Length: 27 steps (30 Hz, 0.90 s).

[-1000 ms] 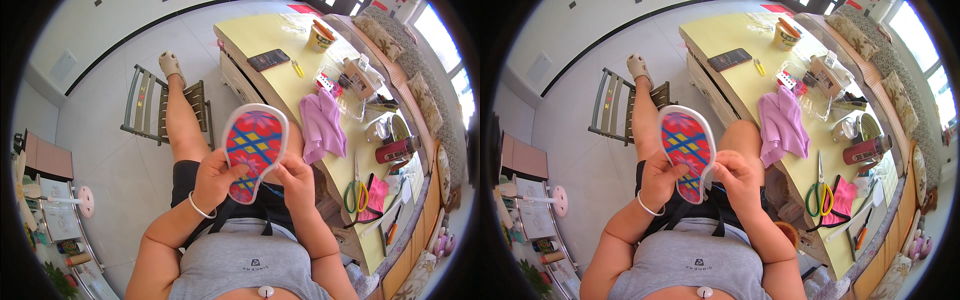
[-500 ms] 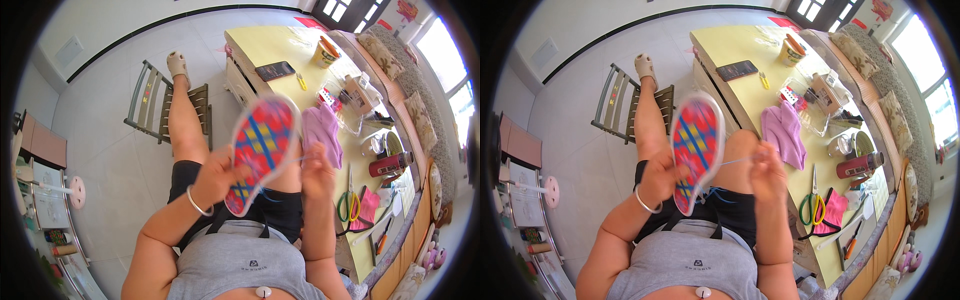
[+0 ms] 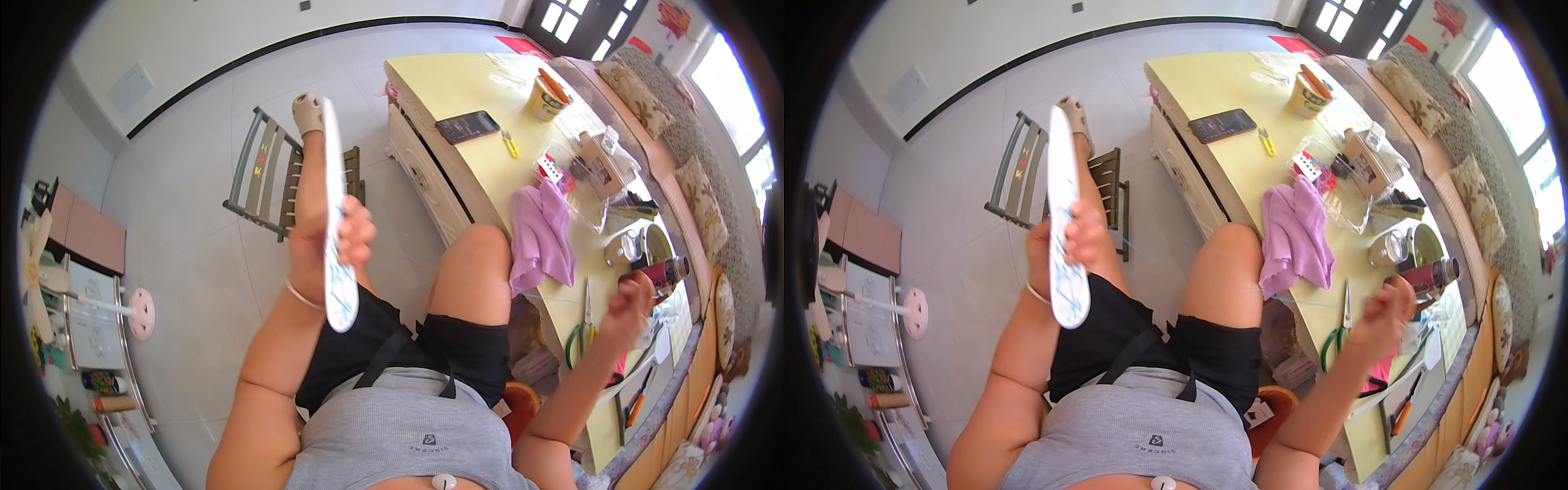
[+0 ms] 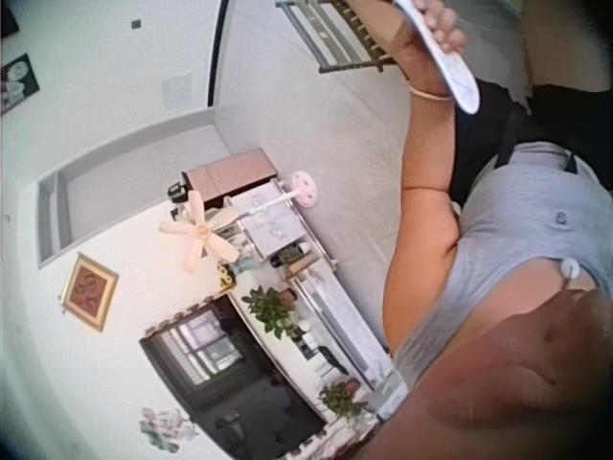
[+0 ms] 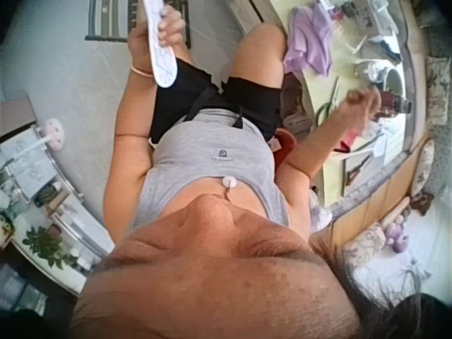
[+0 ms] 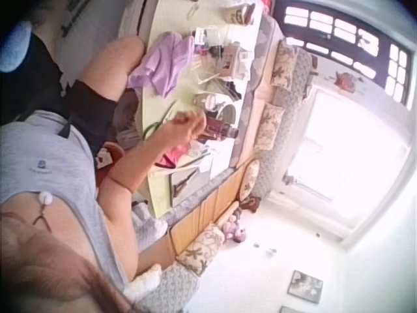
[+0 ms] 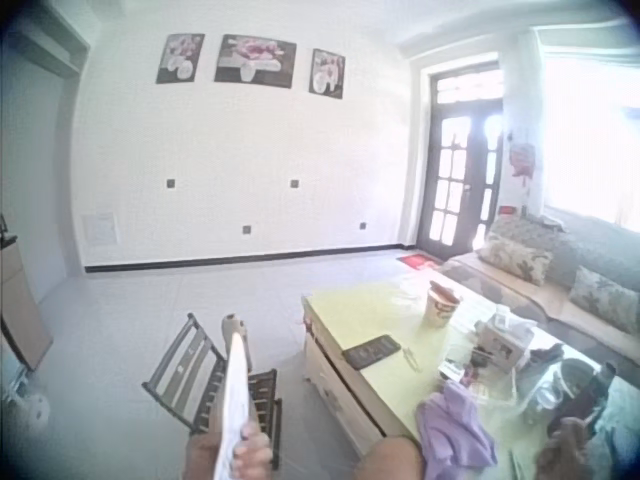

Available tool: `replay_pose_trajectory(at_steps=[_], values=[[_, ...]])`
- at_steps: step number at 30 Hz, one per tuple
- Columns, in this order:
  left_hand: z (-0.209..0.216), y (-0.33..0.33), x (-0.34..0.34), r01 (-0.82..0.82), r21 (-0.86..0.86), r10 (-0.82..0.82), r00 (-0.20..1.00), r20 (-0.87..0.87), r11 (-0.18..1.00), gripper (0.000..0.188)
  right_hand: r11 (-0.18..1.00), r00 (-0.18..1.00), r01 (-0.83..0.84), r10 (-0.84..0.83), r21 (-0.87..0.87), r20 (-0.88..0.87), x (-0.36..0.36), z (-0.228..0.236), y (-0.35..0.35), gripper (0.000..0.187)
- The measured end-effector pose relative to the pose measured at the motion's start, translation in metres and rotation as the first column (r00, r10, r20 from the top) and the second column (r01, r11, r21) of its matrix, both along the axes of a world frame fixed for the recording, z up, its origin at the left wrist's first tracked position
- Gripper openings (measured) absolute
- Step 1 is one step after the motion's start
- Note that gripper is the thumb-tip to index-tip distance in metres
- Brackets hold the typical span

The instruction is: The person sews a patterned shoe insole by hand using a needle and blue thread, pulling the thread tight through the material and cutting it with scissors.

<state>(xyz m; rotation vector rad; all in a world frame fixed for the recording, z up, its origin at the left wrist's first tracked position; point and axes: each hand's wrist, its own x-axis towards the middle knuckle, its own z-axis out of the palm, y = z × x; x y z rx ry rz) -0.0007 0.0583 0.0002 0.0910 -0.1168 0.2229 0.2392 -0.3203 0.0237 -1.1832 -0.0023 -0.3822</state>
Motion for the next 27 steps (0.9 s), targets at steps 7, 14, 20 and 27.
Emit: replay_pose_trajectory(at_steps=[7, 14, 20, 27], values=[[-0.023, -0.065, 0.019, 0.366, -0.084, -0.350, 0.922, 0.164, 0.927, 0.025, 0.621, 0.683, -0.413, 0.695, -0.666, 0.225, -0.130, 0.010, 0.159, 0.010], [-0.028, -0.074, 0.018, 0.402, -0.079, -0.389, 0.911, 0.137, 0.912, 0.029, 0.608, 0.559, -0.312, 0.739, -0.730, 0.377, -0.150, 0.005, 0.184, 0.014], [-0.028, -0.076, 0.018, 0.390, -0.034, -0.385, 0.917, 0.107, 0.920, 0.029, 0.609, 0.569, -0.329, 0.738, -0.722, 0.363, -0.151, 0.001, 0.185, 0.014], [-0.024, -0.077, 0.020, 0.311, -0.015, -0.310, 0.950, 0.037, 0.950, 0.027, 0.603, 0.562, -0.311, 0.740, -0.735, 0.369, -0.150, 0.006, 0.182, 0.015]])
